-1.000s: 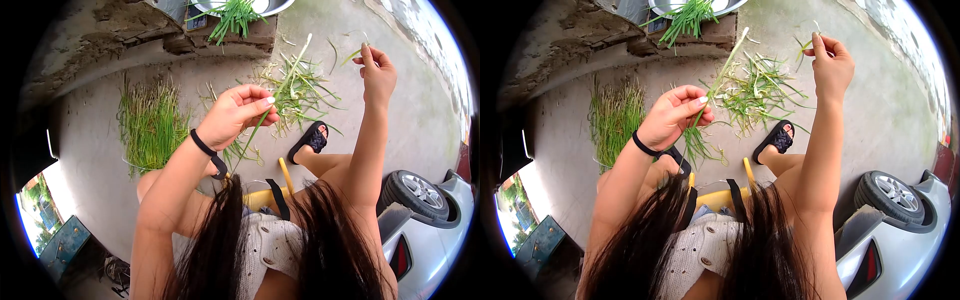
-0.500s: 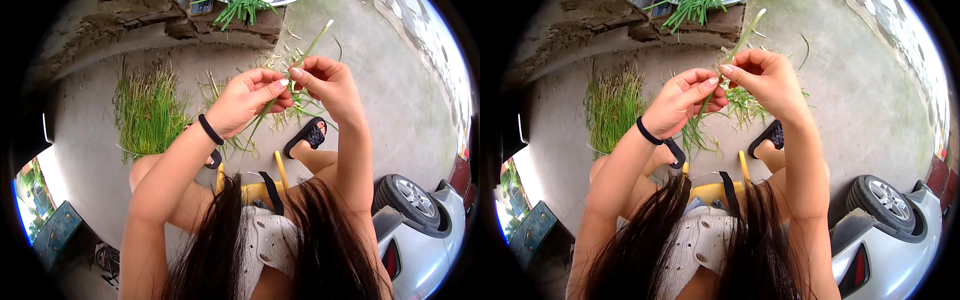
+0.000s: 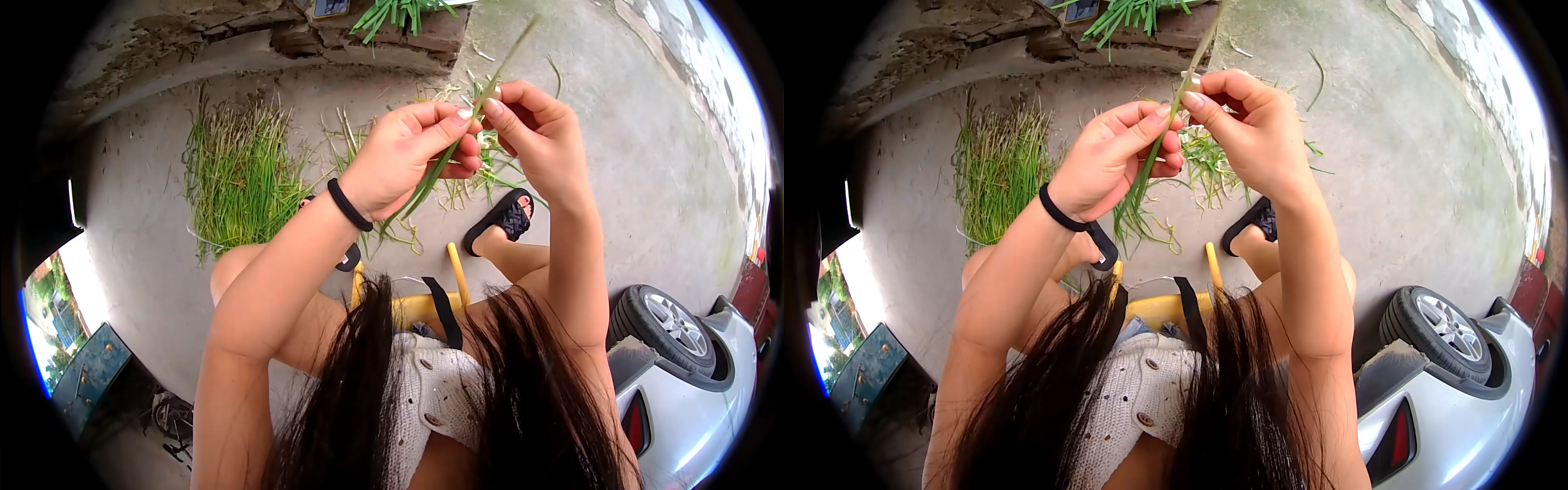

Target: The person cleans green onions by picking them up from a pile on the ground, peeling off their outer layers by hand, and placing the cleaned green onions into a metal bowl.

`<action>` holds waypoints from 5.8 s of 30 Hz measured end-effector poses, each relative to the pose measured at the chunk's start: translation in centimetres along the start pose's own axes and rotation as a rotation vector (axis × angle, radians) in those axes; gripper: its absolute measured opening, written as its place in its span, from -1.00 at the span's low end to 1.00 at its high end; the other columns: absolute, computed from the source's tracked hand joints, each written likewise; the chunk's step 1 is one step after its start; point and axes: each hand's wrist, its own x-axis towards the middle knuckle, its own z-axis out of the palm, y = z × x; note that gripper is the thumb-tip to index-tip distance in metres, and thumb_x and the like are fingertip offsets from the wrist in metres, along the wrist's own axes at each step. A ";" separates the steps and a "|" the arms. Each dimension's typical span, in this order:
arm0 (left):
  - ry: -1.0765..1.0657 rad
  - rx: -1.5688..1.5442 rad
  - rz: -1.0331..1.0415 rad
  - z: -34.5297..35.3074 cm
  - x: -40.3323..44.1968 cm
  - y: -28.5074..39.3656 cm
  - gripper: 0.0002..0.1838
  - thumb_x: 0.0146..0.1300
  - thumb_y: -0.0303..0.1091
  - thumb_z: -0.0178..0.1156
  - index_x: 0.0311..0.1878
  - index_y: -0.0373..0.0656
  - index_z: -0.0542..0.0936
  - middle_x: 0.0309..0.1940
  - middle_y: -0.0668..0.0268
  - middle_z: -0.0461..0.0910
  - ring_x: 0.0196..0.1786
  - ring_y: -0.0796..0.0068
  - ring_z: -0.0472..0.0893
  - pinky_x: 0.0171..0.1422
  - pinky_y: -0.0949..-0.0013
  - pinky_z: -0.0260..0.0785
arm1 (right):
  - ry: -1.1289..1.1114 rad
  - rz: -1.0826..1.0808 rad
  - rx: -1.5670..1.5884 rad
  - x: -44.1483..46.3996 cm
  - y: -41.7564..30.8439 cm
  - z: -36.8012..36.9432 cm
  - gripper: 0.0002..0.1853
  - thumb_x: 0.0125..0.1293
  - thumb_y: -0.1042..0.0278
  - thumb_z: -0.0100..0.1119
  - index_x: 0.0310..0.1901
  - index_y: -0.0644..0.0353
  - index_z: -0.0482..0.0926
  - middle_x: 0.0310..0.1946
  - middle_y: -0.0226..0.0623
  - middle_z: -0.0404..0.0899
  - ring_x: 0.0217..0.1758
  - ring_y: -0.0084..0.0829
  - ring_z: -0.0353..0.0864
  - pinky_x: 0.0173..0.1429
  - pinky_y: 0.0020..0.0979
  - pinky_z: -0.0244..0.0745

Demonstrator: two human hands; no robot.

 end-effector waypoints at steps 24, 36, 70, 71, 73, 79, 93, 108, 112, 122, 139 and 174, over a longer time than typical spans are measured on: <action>-0.020 0.054 -0.129 -0.2 -1.2 -0.1 -0.77 0.35 -0.23 0.00 -0.19 -0.22 0.48 -0.45 0.42 0.48 -0.37 0.57 0.51 -0.21 0.45 0.40 | 0.296 0.255 -0.721 0.3 -2.5 -7.2 -0.87 0.09 0.49 0.26 -0.32 0.33 0.61 -0.57 -0.31 0.59 -0.49 -0.62 0.54 -0.42 -0.60 0.36; -0.002 0.065 -0.156 0.3 -0.6 -0.4 -0.72 0.38 -0.17 -0.05 -0.19 -0.22 0.45 -0.54 0.49 0.38 -0.50 0.67 0.37 -0.33 0.53 0.29 | -0.157 0.214 -0.006 -0.1 -1.9 -0.8 -0.72 0.20 0.24 0.23 -0.22 0.32 0.54 -0.47 -0.38 0.57 -0.46 -0.69 0.50 -0.47 -0.63 0.35; 0.296 -0.383 0.546 -5.5 0.5 6.3 -0.78 0.41 -0.18 -0.15 -0.25 -0.10 0.38 -0.61 0.49 0.17 -0.64 0.68 0.11 -0.56 0.60 -0.02 | -0.554 0.581 0.685 -2.2 0.3 5.2 -0.69 0.40 0.34 -0.20 0.03 0.30 0.44 -0.58 -0.50 0.35 -0.65 -0.71 0.14 -0.57 -0.65 0.01; 0.277 -0.362 0.562 -5.6 0.5 6.2 -0.79 0.41 -0.20 -0.13 -0.25 -0.10 0.39 -0.60 0.49 0.22 -0.63 0.69 0.13 -0.56 0.60 0.00 | -0.555 0.600 0.689 -2.2 0.3 5.2 -0.70 0.40 0.35 -0.19 0.03 0.30 0.44 -0.58 -0.51 0.33 -0.66 -0.71 0.11 -0.58 -0.65 -0.01; 0.238 -0.324 0.593 -5.9 0.5 5.9 -0.82 0.39 -0.23 -0.07 -0.25 -0.12 0.40 -0.57 0.47 0.31 -0.62 0.71 0.18 -0.56 0.62 0.03 | -0.588 0.578 0.667 -2.2 0.5 5.3 -0.74 0.39 0.37 -0.19 -0.03 0.27 0.47 -0.61 -0.55 0.30 -0.67 -0.73 0.07 -0.59 -0.64 -0.03; 0.256 -0.336 0.494 -4.6 0.4 5.7 -0.81 0.42 -0.28 -0.15 -0.22 -0.18 0.36 -0.58 0.45 0.20 -0.57 0.67 0.10 -0.51 0.58 -0.03 | -0.512 0.380 0.428 -2.5 1.9 5.3 -0.81 0.32 0.44 -0.16 -0.36 0.17 0.49 -0.71 -0.62 0.21 -0.67 -0.76 0.07 -0.60 -0.64 -0.06; 0.323 0.124 0.277 -4.3 10.7 13.5 -0.76 0.40 -0.38 -0.16 -0.01 -0.34 0.34 -0.30 0.30 0.42 -0.37 0.60 0.37 -0.34 0.56 0.25 | -0.592 -0.168 -1.196 -3.2 7.9 4.2 -0.78 0.11 0.37 0.18 -0.23 0.29 0.49 -0.35 -0.07 0.50 -0.20 -0.10 0.54 -0.13 -0.24 0.46; 0.458 1.369 0.007 -8.5 -1.0 2.9 -0.51 0.24 0.00 0.05 -0.01 -0.27 0.43 -0.14 0.06 0.55 -0.08 0.14 0.56 0.00 0.22 0.39 | -1.259 0.434 -1.002 -12.0 23.1 11.6 -0.30 0.24 -0.30 -0.15 0.18 0.15 0.35 0.20 -0.06 0.29 0.29 -0.03 0.22 0.30 -0.09 0.17; 0.228 1.800 -0.266 -8.9 -1.7 3.8 -0.48 0.22 0.06 0.03 -0.02 -0.26 0.41 -0.10 0.06 0.54 -0.04 0.11 0.54 -0.01 0.14 0.41 | -1.391 0.721 -1.406 -13.4 35.6 1.0 -0.56 0.26 0.12 -0.11 0.05 0.21 0.49 0.08 -0.07 0.44 0.12 0.00 0.43 0.01 0.13 0.36; 0.532 1.559 0.020 -12.8 -10.6 2.6 -0.42 0.21 0.01 0.07 0.08 -0.35 0.41 -0.02 -0.02 0.48 0.02 0.08 0.49 0.09 0.22 0.34 | -1.423 0.841 -0.660 -24.6 29.1 12.7 -0.18 0.15 -0.47 -0.30 -0.24 0.26 0.63 -0.22 0.09 0.57 -0.06 0.04 0.50 0.06 -0.18 0.37; 0.424 1.685 0.191 -7.6 -17.5 -6.1 -0.86 0.14 -0.33 0.08 -0.37 -0.22 0.46 -0.45 0.19 0.50 -0.30 0.22 0.55 -0.18 0.23 0.37 | -0.744 0.150 -0.824 -11.6 36.0 16.0 -0.62 0.07 0.13 0.19 -0.16 0.26 0.53 -0.19 0.03 0.55 -0.07 -0.06 0.53 0.01 -0.20 0.44; 0.464 0.758 0.368 -4.1 -6.7 -4.8 -0.57 0.25 -0.20 0.14 0.05 -0.33 0.40 -0.05 0.12 0.49 0.02 0.35 0.49 0.10 0.30 0.35 | -0.296 0.182 -0.271 -5.2 1.2 8.7 -0.81 0.11 0.48 0.21 -0.26 0.32 0.44 -0.56 -0.39 0.51 -0.60 -0.65 0.44 -0.54 -0.57 0.36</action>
